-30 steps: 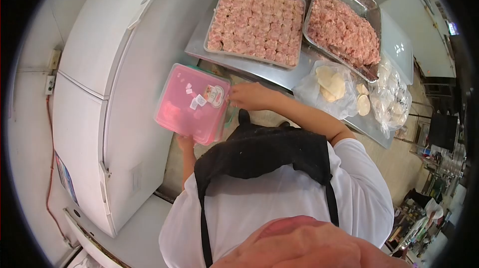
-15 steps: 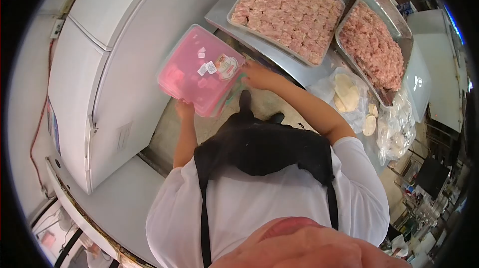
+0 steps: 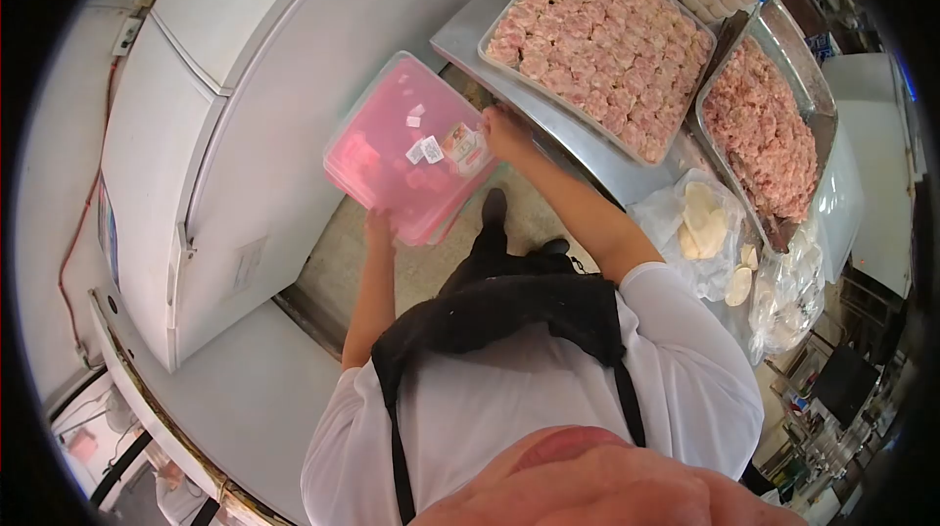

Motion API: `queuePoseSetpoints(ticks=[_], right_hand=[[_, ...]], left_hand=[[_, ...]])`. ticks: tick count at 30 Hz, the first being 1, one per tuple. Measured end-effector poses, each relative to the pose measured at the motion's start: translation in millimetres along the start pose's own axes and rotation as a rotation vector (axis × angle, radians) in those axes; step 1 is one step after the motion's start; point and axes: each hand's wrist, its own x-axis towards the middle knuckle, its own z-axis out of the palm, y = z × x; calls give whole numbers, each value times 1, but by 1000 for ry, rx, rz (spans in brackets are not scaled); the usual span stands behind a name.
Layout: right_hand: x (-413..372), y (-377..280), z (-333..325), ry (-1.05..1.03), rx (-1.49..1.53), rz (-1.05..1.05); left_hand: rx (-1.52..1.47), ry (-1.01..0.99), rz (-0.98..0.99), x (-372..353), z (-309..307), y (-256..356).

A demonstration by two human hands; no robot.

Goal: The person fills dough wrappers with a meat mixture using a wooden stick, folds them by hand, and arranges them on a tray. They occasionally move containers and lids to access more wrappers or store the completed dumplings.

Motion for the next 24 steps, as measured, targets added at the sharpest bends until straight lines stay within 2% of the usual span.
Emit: queuePoseSetpoints(ticks=[2,4,5,6,7,8,9,10,12,13,14,17,18,20,22,23,24], right_hand=[[0,-5,-3,1,219,-21],[-9,-38,-34,-112,513,-29],[-18,-56,-49,-67,580,-142],[-29,-70,-64,-21,643,-257],[-40,-79,-84,-38,739,-260],[-49,-88,-105,-53,835,-268],[-58,-89,-120,-65,931,-279],[-67,-84,-132,31,853,-291],[-87,-65,-172,42,727,-237],[-99,-56,-197,43,667,-210],[-113,-51,-225,-94,718,-34],[-150,-20,-268,48,609,110],[-157,-6,-273,178,481,53],[-162,26,-266,427,217,-53],[-158,48,-257,531,138,-102],[-156,58,-252,581,97,-122],[-154,67,-248,541,119,-65]], left_hand=[[-2,40,0,0,0,-2],[-47,32,24,-2,2,7],[-98,6,45,-10,2,19],[-194,-9,164,-14,2,20],[-293,-36,282,-18,2,20],[-443,-53,503,-16,1,15],[-367,-17,569,-22,-2,24],[-291,19,636,-31,-4,40],[83,190,545,-70,-1,93],[140,127,660,-97,10,116],[197,67,775,-124,23,138],[278,-79,999,-173,86,194],[352,-135,1039,-174,109,209],[430,-172,1224,-132,163,227],[501,-250,1210,-129,218,248],[531,-263,1331,-119,242,255],[565,-276,1449,-107,264,256]])
